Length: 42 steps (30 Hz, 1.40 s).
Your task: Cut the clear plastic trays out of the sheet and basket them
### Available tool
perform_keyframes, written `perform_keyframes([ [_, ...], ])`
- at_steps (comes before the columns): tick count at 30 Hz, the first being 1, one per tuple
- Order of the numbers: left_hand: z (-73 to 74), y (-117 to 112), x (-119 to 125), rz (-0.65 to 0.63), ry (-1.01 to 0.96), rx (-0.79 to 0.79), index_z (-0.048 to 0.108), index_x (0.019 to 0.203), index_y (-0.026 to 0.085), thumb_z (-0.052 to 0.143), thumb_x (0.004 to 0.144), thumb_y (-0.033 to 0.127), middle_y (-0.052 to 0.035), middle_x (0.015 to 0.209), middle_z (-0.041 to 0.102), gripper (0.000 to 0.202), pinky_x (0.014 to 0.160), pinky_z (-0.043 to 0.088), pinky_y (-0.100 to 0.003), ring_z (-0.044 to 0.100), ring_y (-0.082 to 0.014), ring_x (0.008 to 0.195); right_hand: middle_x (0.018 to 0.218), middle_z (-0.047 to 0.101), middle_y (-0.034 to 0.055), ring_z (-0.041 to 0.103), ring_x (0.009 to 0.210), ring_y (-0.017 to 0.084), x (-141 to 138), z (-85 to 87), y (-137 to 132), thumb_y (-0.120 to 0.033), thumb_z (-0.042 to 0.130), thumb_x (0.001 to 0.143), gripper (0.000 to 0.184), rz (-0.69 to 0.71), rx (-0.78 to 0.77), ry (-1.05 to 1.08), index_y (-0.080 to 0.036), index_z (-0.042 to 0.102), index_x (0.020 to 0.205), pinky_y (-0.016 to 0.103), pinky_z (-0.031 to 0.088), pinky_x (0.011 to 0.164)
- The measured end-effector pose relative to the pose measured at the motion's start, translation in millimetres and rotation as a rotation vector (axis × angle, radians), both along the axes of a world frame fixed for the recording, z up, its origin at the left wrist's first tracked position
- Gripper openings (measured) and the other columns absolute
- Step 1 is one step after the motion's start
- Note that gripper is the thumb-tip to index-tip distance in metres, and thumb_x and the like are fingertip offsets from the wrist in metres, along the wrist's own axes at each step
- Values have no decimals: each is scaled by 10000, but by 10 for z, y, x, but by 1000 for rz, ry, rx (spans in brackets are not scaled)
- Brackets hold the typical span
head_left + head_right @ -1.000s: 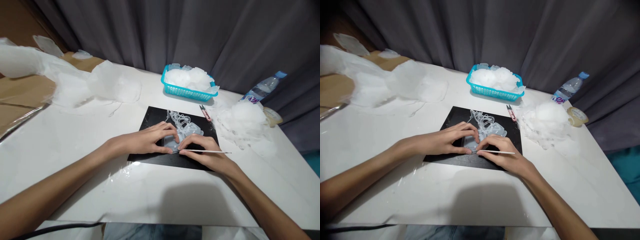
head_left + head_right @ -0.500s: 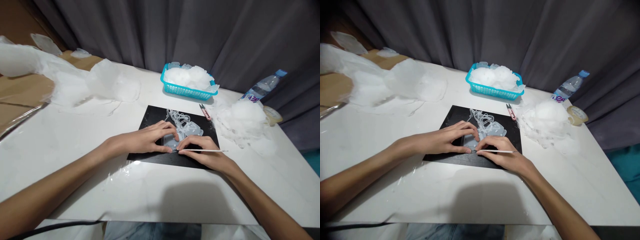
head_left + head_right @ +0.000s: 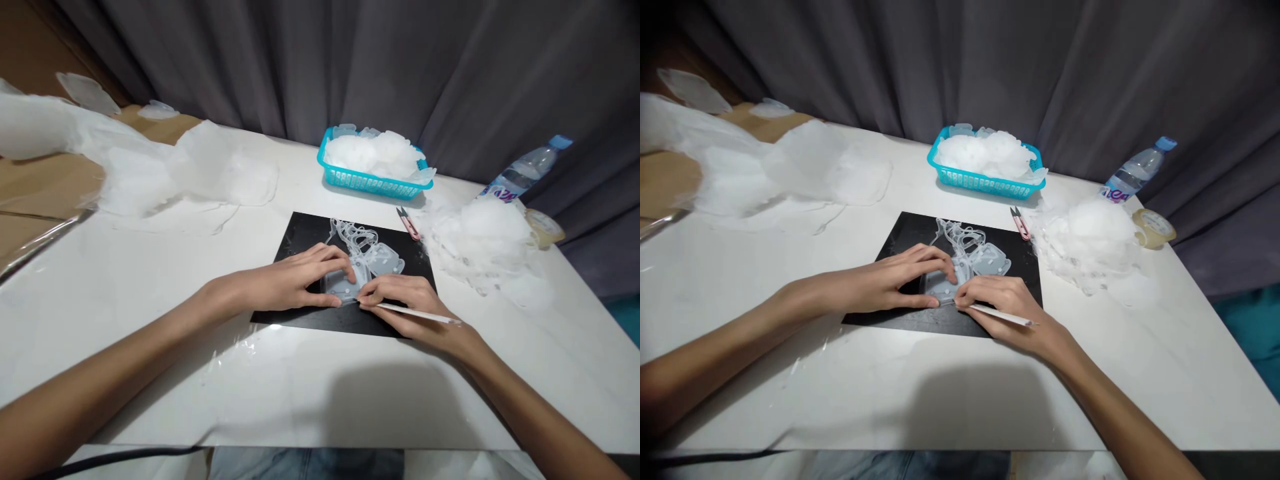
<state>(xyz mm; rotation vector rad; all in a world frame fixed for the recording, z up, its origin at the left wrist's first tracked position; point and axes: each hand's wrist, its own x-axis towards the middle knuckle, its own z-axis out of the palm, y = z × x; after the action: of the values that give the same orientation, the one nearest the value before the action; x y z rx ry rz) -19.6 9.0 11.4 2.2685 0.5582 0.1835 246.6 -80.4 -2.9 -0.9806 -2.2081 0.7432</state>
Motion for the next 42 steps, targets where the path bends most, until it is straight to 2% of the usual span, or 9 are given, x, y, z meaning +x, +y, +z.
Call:
perform_keyframes([
  [6, -9, 18, 0, -50, -3, 16, 591, 1348, 291, 595, 1029, 475, -79, 1376, 556, 369, 1149, 371, -367, 476, -269, 1323, 1076, 783, 56, 728, 991, 199, -95, -44, 18, -185, 557, 1049, 140, 60, 173, -27, -246, 682, 1034, 352, 560, 901],
  [11, 39, -4, 18, -19, 17, 32, 558, 1358, 277, 600, 1029, 454, -76, 1363, 559, 375, 1113, 395, -364, 494, -260, 1290, 1081, 759, 86, 712, 960, 201, -142, -82, 18, -168, 536, 1047, 128, 41, 300, -124, -214, 640, 989, 349, 553, 859],
  [14, 96, -61, 29, 93, 43, 124, 579, 1247, 234, 638, 987, 513, -80, 1240, 600, 386, 1014, 444, -365, 542, -268, 1178, 1149, 746, 98, 701, 1002, 212, -156, -114, 8, -121, 517, 1037, 135, 34, 393, -218, -210, 614, 1009, 356, 550, 869],
  [18, 182, -178, 33, 341, 224, 145, 603, 881, 208, 605, 937, 676, -37, 823, 640, 472, 683, 437, -317, 599, -230, 752, 1103, 752, 114, 702, 973, 215, -196, -109, -3, -67, 485, 1022, 165, 12, 466, -224, -202, 581, 1026, 359, 568, 861],
  [21, 198, -257, 63, 398, 306, -26, 620, 711, 207, 507, 987, 676, -14, 611, 623, 555, 572, 387, -295, 570, -192, 566, 1096, 750, 133, 709, 976, 220, -230, -65, 1, -43, 525, 998, 161, -76, 466, -104, -194, 567, 1036, 357, 584, 864],
  [25, 123, -320, 179, 435, -14, -269, 708, 881, 191, 540, 1007, 595, -32, 800, 742, 456, 581, 466, -247, 681, -185, 710, 1065, 745, 133, 721, 1023, 227, -253, -20, 9, -41, 574, 985, 164, -201, 473, 44, -192, 584, 1049, 367, 593, 899],
  [29, 68, -375, 299, 505, -243, -469, 724, 963, 179, 589, 989, 565, -48, 892, 749, 409, 549, 481, -206, 709, -188, 814, 1014, 740, 97, 723, 1004, 220, -277, -13, -6, -36, 585, 983, 184, -248, 447, 98, -201, 598, 1066, 371, 591, 895],
  [33, 80, -432, 355, 543, -298, -455, 716, 940, 172, 614, 986, 508, -47, 906, 758, 354, 587, 489, -213, 702, -172, 790, 1003, 729, 85, 717, 1021, 222, -291, -8, -20, -49, 572, 995, 176, -276, 386, 120, -212, 603, 1055, 372, 584, 905],
  [42, -29, -403, 334, 561, -316, -366, 661, 803, 161, 636, 895, 279, 7, 712, 668, 151, 658, 460, -238, 607, -138, 689, 1006, 718, 50, 697, 979, 193, -352, -14, -129, -139, 579, 1026, 89, -286, 184, 213, -221, 611, 1010, 344, 547, 920],
])
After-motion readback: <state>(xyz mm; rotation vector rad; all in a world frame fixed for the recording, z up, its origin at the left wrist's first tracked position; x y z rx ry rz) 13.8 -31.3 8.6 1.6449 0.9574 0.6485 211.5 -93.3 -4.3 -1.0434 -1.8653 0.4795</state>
